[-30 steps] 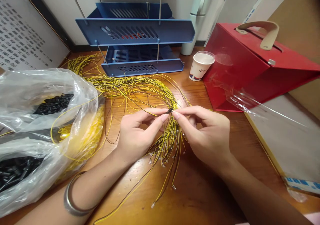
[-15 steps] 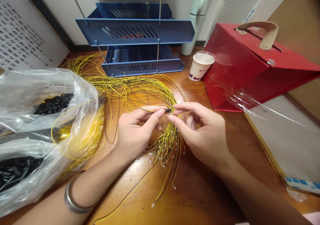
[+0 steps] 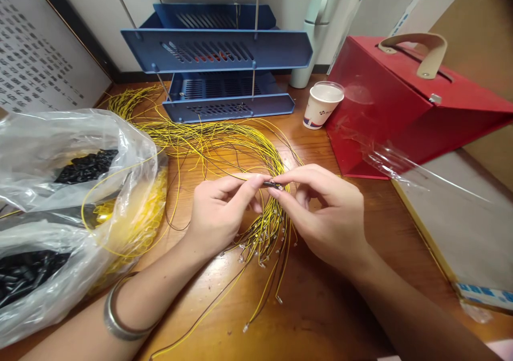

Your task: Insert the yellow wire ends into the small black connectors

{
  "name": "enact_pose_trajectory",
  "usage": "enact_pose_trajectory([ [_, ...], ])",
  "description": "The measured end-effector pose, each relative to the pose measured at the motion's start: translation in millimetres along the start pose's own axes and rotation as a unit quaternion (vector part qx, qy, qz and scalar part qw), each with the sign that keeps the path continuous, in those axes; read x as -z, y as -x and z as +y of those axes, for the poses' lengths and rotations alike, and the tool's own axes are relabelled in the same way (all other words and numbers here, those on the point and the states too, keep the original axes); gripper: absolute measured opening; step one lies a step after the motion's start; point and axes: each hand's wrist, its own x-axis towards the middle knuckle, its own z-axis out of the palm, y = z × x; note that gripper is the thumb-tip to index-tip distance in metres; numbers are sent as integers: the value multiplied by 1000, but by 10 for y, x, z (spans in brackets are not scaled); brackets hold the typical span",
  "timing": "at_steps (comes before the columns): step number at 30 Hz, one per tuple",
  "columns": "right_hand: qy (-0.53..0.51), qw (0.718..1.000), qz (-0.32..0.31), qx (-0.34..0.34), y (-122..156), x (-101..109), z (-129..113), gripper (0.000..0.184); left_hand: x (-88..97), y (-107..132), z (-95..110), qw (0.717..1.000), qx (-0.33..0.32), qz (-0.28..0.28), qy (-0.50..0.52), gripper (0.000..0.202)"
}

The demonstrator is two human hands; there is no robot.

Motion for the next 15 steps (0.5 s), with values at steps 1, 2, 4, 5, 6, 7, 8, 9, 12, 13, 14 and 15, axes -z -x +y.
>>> enact_pose_trajectory([
  [1,-2,1000,-2,-4,3,-2,0,12,0,1,-11,1000,0,3,-7,15],
  [2,-3,1000,-4,-7,7,-4,0,12,-1,2,-21,1000,-1,7,-15,16],
  [4,-2,1000,-5,-9,14,-10,0,11,-4,6,-37,999,-6,16,-30,18],
  [5,-1,1000,-4,-8,18,-12,-1,11,-5,8,-41,999,-9,22,-37,20],
  [6,1,1000,-3,-8,21,-14,-2,11,-6,10,-43,999,-12,28,-43,23],
  [7,2,1000,0,-7,23,-16,-3,10,-8,12,-42,998,-13,33,-48,25],
  [8,3,1000,2,-5,25,-18,-5,10,-9,13,-39,998,-13,38,-51,26],
  [9,3,1000,3,-5,26,-19,-7,9,-10,14,-36,998,-13,42,-53,27],
  [12,3,1000,3,-6,28,-24,-10,9,-15,17,-23,998,-14,47,-51,25],
  [13,2,1000,3,-7,29,-26,-10,9,-17,19,-20,998,-14,47,-48,25],
  [14,1,1000,3,-7,30,-29,-10,8,-19,21,-17,998,-16,48,-45,24],
  [15,-1,1000,4,-7,30,-31,-9,8,-21,23,-15,998,-18,50,-42,23],
])
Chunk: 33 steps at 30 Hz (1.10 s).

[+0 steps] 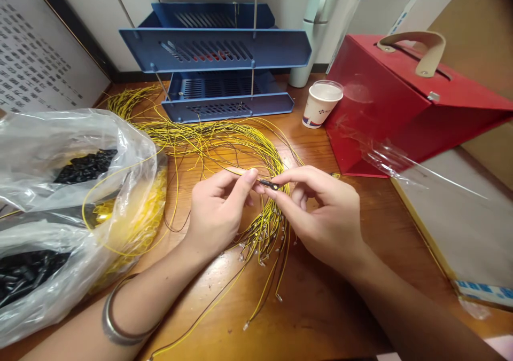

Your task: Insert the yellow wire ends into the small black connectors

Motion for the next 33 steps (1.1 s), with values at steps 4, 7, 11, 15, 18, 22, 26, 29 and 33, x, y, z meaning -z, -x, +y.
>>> enact_pose_trajectory([
  [4,-5,1000,0,-7,-1,-4,2,8,0,5,2,1000,-7,-7,19,19],
  [7,-5,1000,-3,-16,2,-4,6,8,9,4,-2,999,1,-29,25,15],
  [11,-13,1000,-2,-15,10,-34,38,9,16,-8,-4,999,10,-39,22,16],
  [15,-32,999,-5,-3,-19,-99,113,11,18,-36,-7,999,28,-24,26,19],
  [18,-36,999,-13,24,-92,-137,186,9,27,-52,-18,998,46,-26,30,22],
  [22,-34,997,-51,43,-234,-180,262,10,39,-63,-45,996,67,-26,48,26],
  [26,-38,989,-124,65,-344,-233,277,15,44,-75,-67,995,73,-5,63,26],
  [29,-50,992,-110,33,-353,-263,297,15,39,-78,-70,996,71,-1,51,25],
  [33,-43,994,-89,47,-295,-265,382,16,29,-69,-70,997,68,-7,32,25],
])
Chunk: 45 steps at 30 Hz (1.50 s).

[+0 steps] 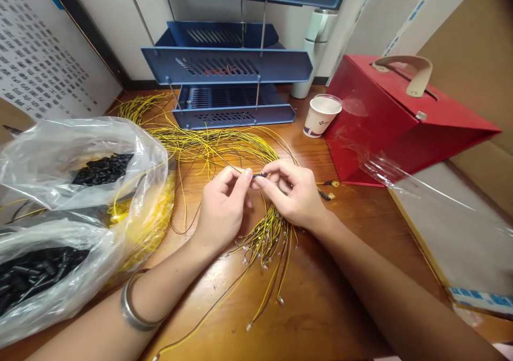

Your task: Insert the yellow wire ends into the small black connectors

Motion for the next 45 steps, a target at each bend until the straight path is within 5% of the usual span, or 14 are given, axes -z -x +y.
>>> enact_pose_trajectory([
  [8,67,986,-12,155,23,52,100,32,1,12,-16,1000,-10,-26,7,28],
  [12,73,974,3,212,-17,64,153,25,7,22,-6,999,-7,-28,32,26],
  [27,84,962,57,254,-29,2,196,14,-1,15,9,999,7,-44,32,19],
  [45,89,959,97,251,-25,-16,193,21,21,-10,48,999,11,-15,41,15],
])
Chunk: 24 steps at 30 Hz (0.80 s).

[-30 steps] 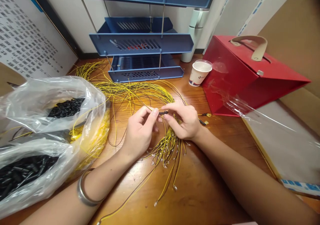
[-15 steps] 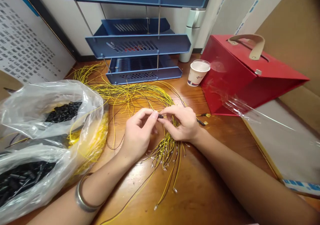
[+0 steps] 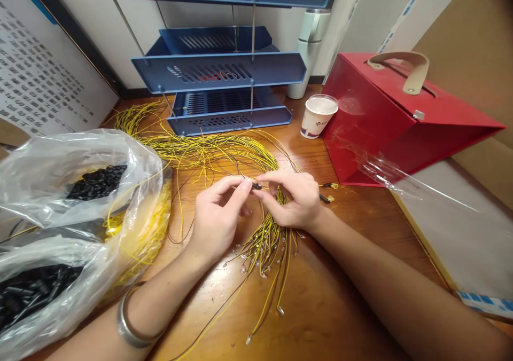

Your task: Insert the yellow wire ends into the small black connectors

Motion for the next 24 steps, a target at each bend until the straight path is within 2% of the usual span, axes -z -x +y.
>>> enact_pose_trajectory([
  [5,-6,1000,10,-13,2,1,-28,32,-3,0,0,1000,-3,6,-4,14],
  [12,-8,1000,3,-24,-4,3,-34,19,8,3,5,999,-29,-6,-31,18],
  [19,4,1000,17,-8,9,-12,-40,18,2,0,-13,999,0,32,-5,15],
  [24,-8,1000,21,-15,10,-17,-53,21,-2,-7,-9,1000,-7,27,-12,15],
])
